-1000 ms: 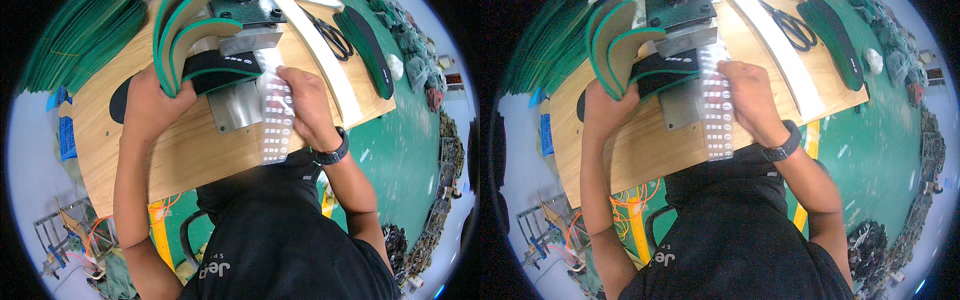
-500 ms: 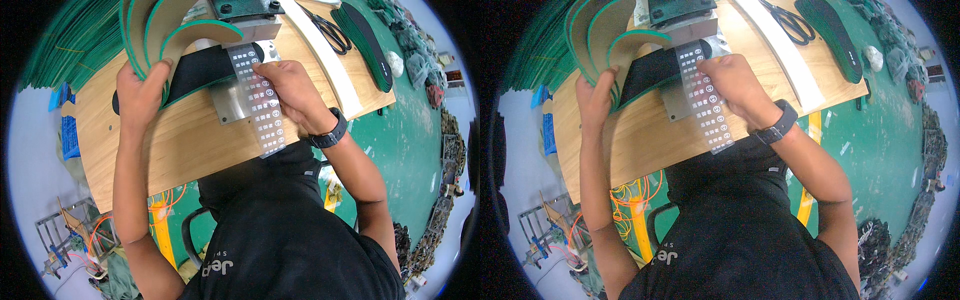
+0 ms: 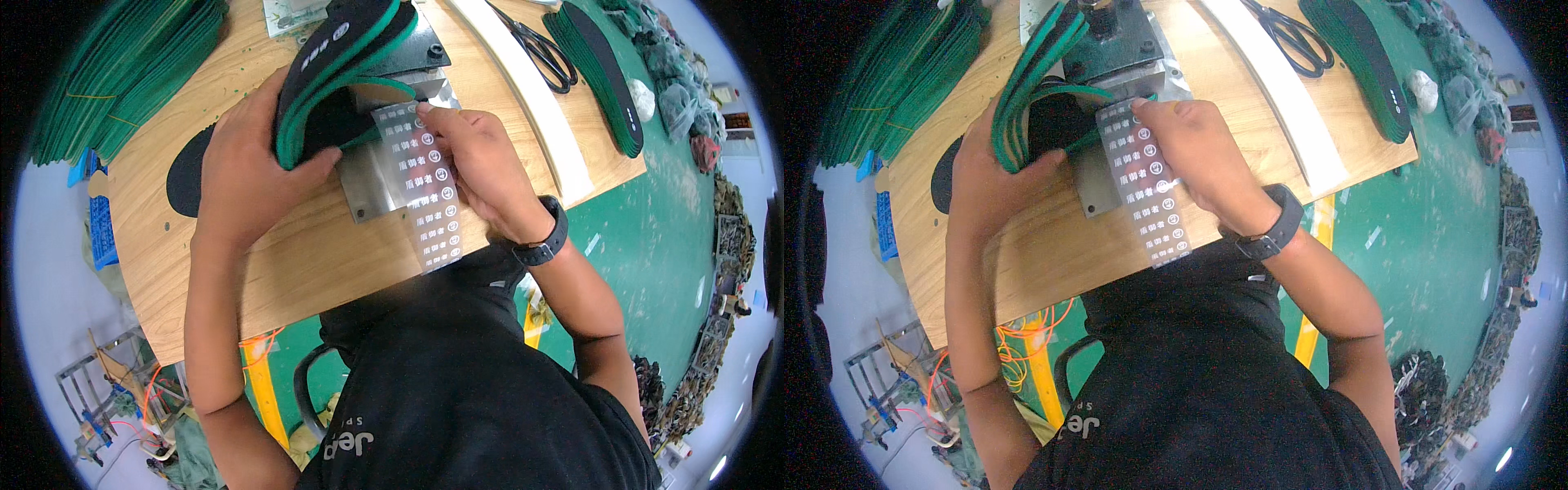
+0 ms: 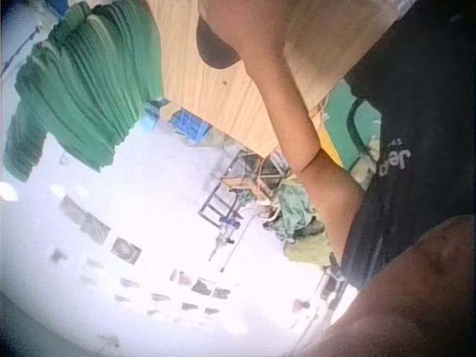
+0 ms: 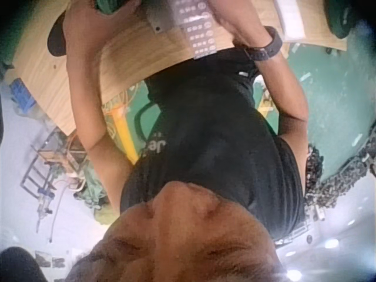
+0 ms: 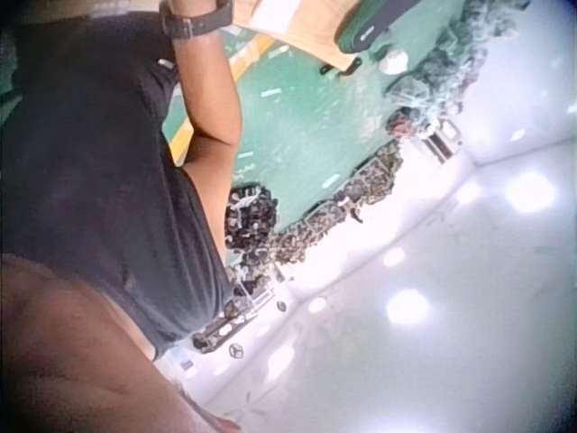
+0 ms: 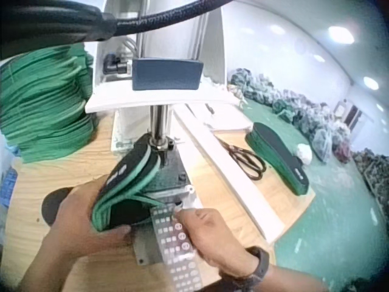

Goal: The person applies adhesive labels to a series of green shoe insoles, then bundles them together with a rubber band and continues applying labels to the next batch.

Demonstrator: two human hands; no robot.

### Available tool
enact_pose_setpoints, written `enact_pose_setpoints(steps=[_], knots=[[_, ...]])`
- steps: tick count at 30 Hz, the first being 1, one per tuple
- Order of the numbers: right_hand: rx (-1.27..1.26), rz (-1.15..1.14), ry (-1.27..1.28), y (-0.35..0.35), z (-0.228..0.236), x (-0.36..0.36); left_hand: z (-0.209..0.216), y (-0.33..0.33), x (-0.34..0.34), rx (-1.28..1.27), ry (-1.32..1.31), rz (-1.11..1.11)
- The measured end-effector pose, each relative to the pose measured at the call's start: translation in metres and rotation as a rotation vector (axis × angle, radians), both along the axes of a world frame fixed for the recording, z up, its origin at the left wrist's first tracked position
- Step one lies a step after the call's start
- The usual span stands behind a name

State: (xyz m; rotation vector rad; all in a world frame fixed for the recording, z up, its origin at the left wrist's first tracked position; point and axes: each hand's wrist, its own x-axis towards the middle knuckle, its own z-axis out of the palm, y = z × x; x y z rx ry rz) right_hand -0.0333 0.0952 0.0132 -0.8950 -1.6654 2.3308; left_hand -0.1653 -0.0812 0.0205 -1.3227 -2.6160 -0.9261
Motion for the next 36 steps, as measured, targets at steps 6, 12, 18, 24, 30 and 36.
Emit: enact_pose_setpoints(steps=[6,12,18,24,30,36], knots=[[0.130,0.059,0.094,0.010,-0.018,-0.001,0.002,0.002,0.004,-0.050,0.128,-0.006],[-0.085,-0.064,0.101,0.013,-0.004,0.019,0.007,-0.003,-0.001,0.122,-0.270,0.089],[-0.031,0.058,0.045,0.007,-0.012,-0.007,0.001,-0.018,-0.014,0.508,-0.426,0.113],[0.045,0.075,0.028,0.008,-0.013,-0.011,0.000,-0.017,-0.013,0.500,-0.404,0.133],[0.071,0.108,-0.014,0.009,-0.011,-0.011,0.003,-0.006,0.000,0.546,-0.352,0.107],[0.057,0.084,-0.019,0.004,-0.005,-0.008,0.011,-0.003,0.003,0.068,-0.250,0.113]])
